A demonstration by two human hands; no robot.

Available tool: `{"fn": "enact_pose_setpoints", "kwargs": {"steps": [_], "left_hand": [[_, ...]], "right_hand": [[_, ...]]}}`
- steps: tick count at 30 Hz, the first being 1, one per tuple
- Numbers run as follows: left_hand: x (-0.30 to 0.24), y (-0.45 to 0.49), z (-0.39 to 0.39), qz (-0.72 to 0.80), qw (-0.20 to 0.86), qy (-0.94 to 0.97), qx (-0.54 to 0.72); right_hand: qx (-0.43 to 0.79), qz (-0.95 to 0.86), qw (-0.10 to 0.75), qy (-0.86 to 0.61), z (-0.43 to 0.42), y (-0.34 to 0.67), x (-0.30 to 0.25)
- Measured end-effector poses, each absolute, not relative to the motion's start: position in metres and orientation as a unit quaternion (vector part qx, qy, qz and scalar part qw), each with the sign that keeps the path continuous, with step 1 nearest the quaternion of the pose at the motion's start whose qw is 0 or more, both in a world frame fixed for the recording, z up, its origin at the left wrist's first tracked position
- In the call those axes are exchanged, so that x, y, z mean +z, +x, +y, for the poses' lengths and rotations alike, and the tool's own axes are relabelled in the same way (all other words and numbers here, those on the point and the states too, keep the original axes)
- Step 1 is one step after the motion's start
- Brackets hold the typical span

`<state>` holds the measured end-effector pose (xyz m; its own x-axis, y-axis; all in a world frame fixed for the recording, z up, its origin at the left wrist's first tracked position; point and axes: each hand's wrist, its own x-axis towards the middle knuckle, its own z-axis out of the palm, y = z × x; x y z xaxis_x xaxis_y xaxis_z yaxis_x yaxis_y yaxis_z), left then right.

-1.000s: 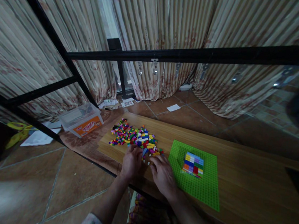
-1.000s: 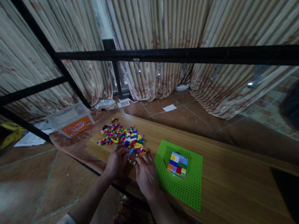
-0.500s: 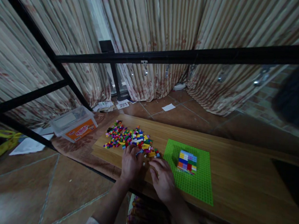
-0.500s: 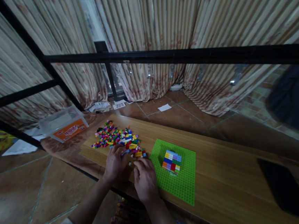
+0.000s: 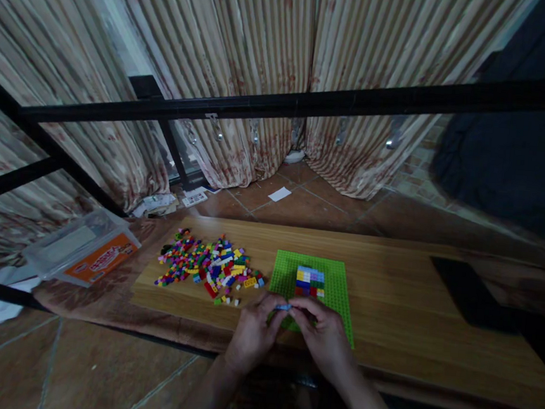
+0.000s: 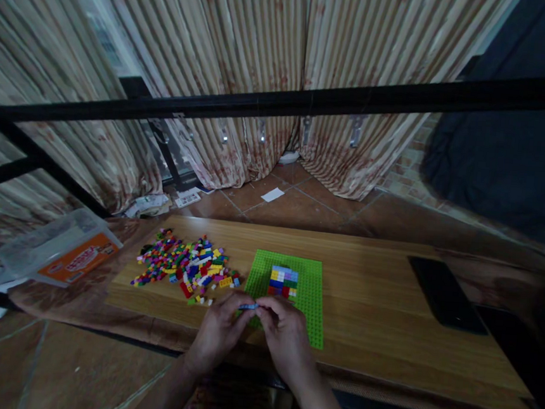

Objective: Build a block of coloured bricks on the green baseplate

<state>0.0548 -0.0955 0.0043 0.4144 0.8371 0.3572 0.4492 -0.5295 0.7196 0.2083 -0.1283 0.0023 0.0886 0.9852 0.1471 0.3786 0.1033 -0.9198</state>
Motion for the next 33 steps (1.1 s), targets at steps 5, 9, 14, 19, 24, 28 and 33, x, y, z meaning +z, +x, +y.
{"fn": "enact_pose_setpoints", "kwargs": {"steps": [5, 9, 14, 19, 24, 28, 33], "left_hand": [[0.012, 0.072, -0.087, 0.367, 0.322, 0.802, 0.343], [0.002, 0.08, -0.073, 0.422, 0.322, 0.759, 0.377], [-0.015, 0.087, -0.042, 0.517, 0.374, 0.663, 0.391], [-0.021, 0.101, -0.022, 0.516, 0.458, 0.602, 0.402], [-0.021, 0.113, -0.015, 0.482, 0.539, 0.547, 0.422], [-0.021, 0.118, -0.014, 0.479, 0.56, 0.528, 0.423], [-0.019, 0.122, -0.015, 0.482, 0.572, 0.504, 0.431]], "right_hand": [[0.322, -0.6, 0.427, -0.595, -0.131, 0.235, 0.003], [0.255, -0.581, 0.457, -0.623, -0.119, 0.252, 0.002], [0.195, -0.568, 0.469, -0.647, -0.091, 0.268, -0.004], [0.183, -0.575, 0.463, -0.65, -0.075, 0.267, -0.011], [0.184, -0.557, 0.462, -0.665, -0.072, 0.263, -0.017], [0.2, -0.524, 0.48, -0.674, -0.07, 0.262, -0.019], [0.235, -0.478, 0.518, -0.669, -0.067, 0.263, -0.023]]}}
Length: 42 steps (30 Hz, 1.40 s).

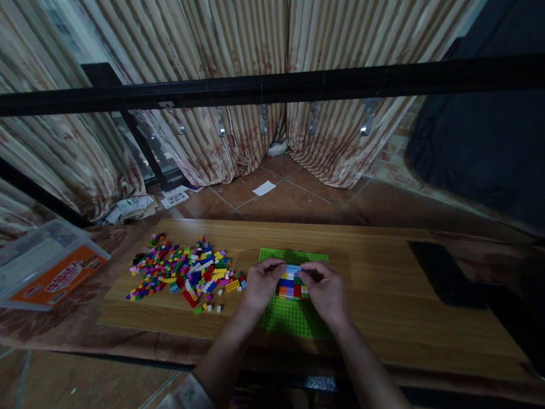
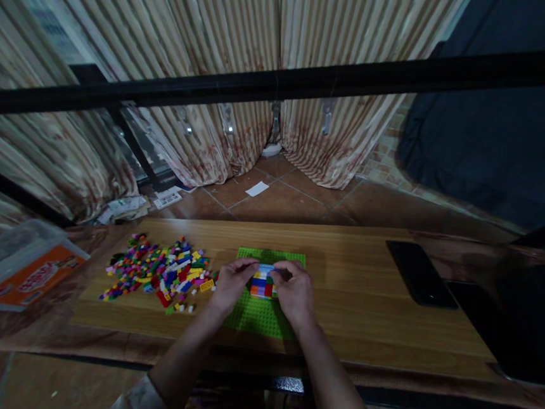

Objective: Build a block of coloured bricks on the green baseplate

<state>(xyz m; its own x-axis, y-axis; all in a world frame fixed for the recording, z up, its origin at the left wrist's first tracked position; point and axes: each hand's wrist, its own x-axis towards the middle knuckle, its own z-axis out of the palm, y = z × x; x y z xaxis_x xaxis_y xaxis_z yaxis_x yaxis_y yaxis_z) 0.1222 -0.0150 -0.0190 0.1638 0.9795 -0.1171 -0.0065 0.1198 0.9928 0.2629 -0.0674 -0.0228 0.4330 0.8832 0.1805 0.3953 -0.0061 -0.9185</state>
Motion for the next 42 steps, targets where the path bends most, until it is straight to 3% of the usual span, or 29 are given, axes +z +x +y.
{"fn": "enact_pose_setpoints", "kwargs": {"steps": [14, 29, 37, 42], "left_hand": [[-0.016, 0.126, -0.016, 0.485, 0.592, 0.465, 0.445], [-0.023, 0.128, -0.009, 0.488, 0.599, 0.456, 0.441], [-0.024, 0.121, -0.02, 0.479, 0.602, 0.448, 0.456], [-0.031, 0.111, -0.048, 0.493, 0.598, 0.435, 0.459]], "right_hand": [[0.297, -0.437, 0.542, -0.653, -0.06, 0.268, -0.037], [0.268, -0.453, 0.517, -0.675, -0.061, 0.264, -0.032], [0.257, -0.395, 0.582, -0.663, -0.08, 0.27, -0.048], [0.254, -0.399, 0.554, -0.686, -0.105, 0.263, -0.047]]}}
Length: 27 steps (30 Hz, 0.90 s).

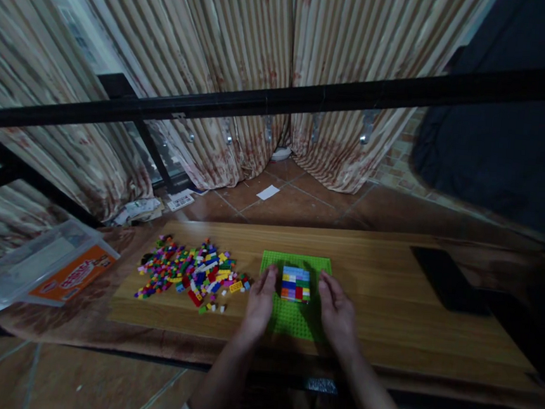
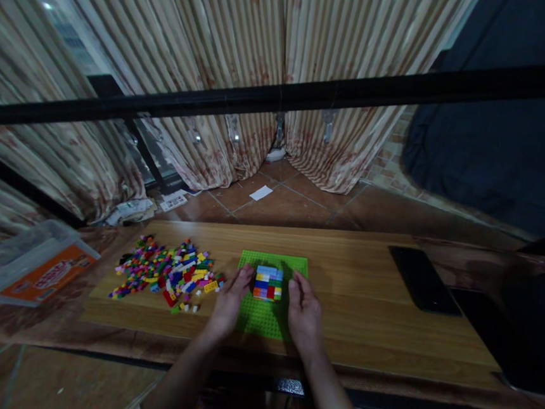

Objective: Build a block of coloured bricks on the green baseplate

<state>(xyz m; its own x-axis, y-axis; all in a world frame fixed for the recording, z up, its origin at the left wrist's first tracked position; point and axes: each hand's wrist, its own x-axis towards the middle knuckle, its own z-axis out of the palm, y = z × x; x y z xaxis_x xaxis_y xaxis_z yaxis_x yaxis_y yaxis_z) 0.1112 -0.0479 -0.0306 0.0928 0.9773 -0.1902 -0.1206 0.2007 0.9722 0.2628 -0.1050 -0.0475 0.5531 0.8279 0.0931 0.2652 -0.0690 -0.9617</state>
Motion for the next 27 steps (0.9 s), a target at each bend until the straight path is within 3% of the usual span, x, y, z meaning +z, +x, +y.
{"fn": "enact_pose_setpoints", "kwargs": {"steps": [5, 19, 27], "left_hand": [[-0.027, 0.115, -0.075, 0.51, 0.56, 0.502, 0.418], [-0.034, 0.113, -0.089, 0.5, 0.563, 0.477, 0.454], [-0.037, 0.041, -0.093, 0.561, 0.388, 0.526, 0.508]], "right_hand": [[0.297, -0.436, 0.529, -0.665, -0.113, 0.241, -0.041], [0.268, -0.419, 0.516, -0.698, -0.112, 0.246, -0.055], [0.255, -0.396, 0.534, -0.703, -0.113, 0.248, -0.057]]}}
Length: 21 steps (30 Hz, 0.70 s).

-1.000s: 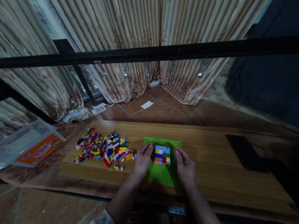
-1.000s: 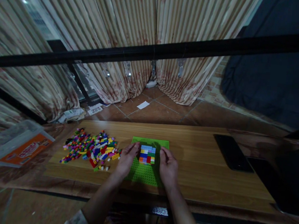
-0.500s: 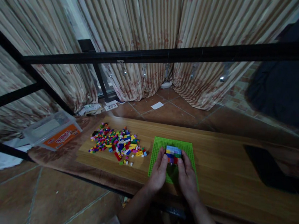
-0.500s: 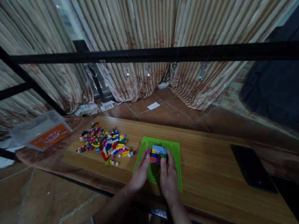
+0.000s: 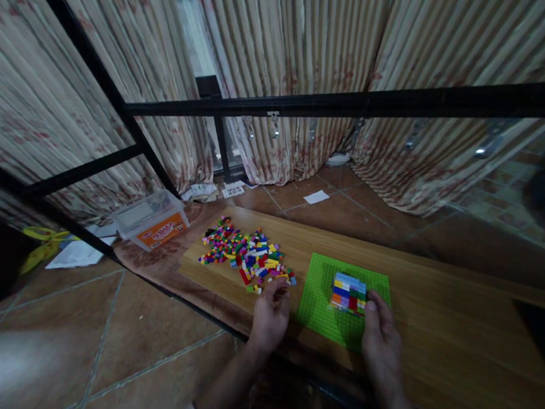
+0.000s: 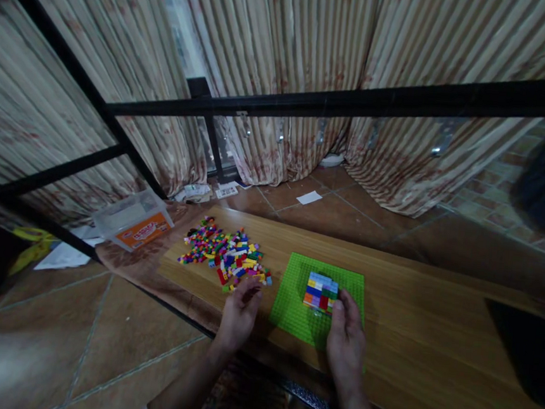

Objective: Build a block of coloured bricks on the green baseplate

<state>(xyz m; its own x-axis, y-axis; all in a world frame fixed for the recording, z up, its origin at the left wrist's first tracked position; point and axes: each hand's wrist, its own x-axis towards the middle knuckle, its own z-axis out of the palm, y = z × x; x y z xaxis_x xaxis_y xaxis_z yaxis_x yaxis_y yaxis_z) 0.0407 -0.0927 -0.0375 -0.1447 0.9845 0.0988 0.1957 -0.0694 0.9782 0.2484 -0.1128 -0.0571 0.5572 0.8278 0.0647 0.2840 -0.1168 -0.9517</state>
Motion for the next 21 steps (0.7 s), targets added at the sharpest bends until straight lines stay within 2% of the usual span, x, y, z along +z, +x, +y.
{"fn": "enact_pose_setpoints", "kwargs": {"steps": [6, 12, 21], "left_hand": [[-0.033, -0.005, -0.088, 0.639, 0.212, 0.596, 0.438], [-0.029, 0.006, -0.072, 0.603, 0.083, 0.725, 0.323], [-0.028, 0.017, -0.052, 0.598, 0.036, 0.761, 0.249]], "right_hand": [[0.24, -0.36, 0.577, -0.693, -0.12, 0.255, -0.069], [0.242, -0.355, 0.587, -0.687, -0.122, 0.26, -0.075], [0.266, -0.322, 0.61, -0.674, -0.118, 0.259, -0.075]]}}
